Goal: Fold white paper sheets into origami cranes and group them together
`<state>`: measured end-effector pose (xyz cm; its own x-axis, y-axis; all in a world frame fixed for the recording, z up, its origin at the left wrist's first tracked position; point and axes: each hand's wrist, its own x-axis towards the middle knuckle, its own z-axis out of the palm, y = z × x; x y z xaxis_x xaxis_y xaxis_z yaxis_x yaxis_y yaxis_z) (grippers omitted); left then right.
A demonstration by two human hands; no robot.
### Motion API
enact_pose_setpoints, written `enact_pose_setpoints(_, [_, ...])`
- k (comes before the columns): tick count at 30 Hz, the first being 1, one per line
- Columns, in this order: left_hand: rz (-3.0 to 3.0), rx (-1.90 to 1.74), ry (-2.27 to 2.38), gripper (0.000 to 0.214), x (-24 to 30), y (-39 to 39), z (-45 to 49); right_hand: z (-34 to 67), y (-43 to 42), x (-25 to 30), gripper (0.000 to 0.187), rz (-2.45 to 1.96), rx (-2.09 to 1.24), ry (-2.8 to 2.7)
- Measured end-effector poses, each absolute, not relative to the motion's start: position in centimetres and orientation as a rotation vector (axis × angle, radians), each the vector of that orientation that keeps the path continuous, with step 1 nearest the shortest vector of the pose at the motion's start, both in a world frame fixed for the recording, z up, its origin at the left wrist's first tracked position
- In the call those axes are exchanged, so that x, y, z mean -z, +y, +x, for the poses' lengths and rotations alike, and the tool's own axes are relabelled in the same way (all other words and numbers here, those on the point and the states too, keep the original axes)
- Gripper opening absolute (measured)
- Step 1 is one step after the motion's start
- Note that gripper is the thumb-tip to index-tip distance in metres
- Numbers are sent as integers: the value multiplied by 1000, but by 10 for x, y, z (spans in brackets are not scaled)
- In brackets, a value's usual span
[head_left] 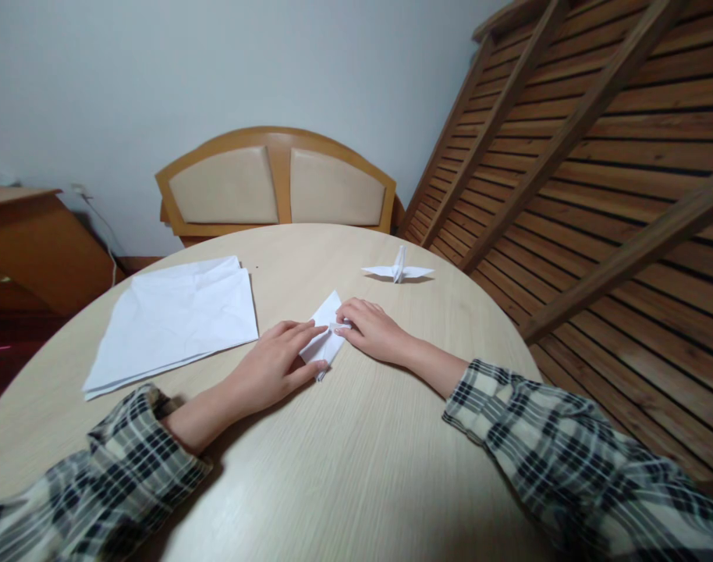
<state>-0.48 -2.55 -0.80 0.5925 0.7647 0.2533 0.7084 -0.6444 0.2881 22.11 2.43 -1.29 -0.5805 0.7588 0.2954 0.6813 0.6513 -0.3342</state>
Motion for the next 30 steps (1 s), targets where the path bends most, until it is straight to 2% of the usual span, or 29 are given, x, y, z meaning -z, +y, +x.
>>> enact_pose_setpoints(5, [2756, -466, 1258, 48, 12, -27, -5, 221, 23, 13, 12, -1126, -260, -2441])
enact_pose_setpoints(12, [2771, -442, 1251, 49, 9, -28, -4, 222, 20, 10, 29, -1140, -243, -2457])
enact_pose_setpoints(24, [2866, -360, 1322, 57, 3, -32, 0, 222, 27, 13, 13, -1359, -150, -2330])
enact_pose_setpoints(30, [2860, -438, 1301, 54, 1, -34, 1, 220, 23, 6, 14, -1090, -143, -2439])
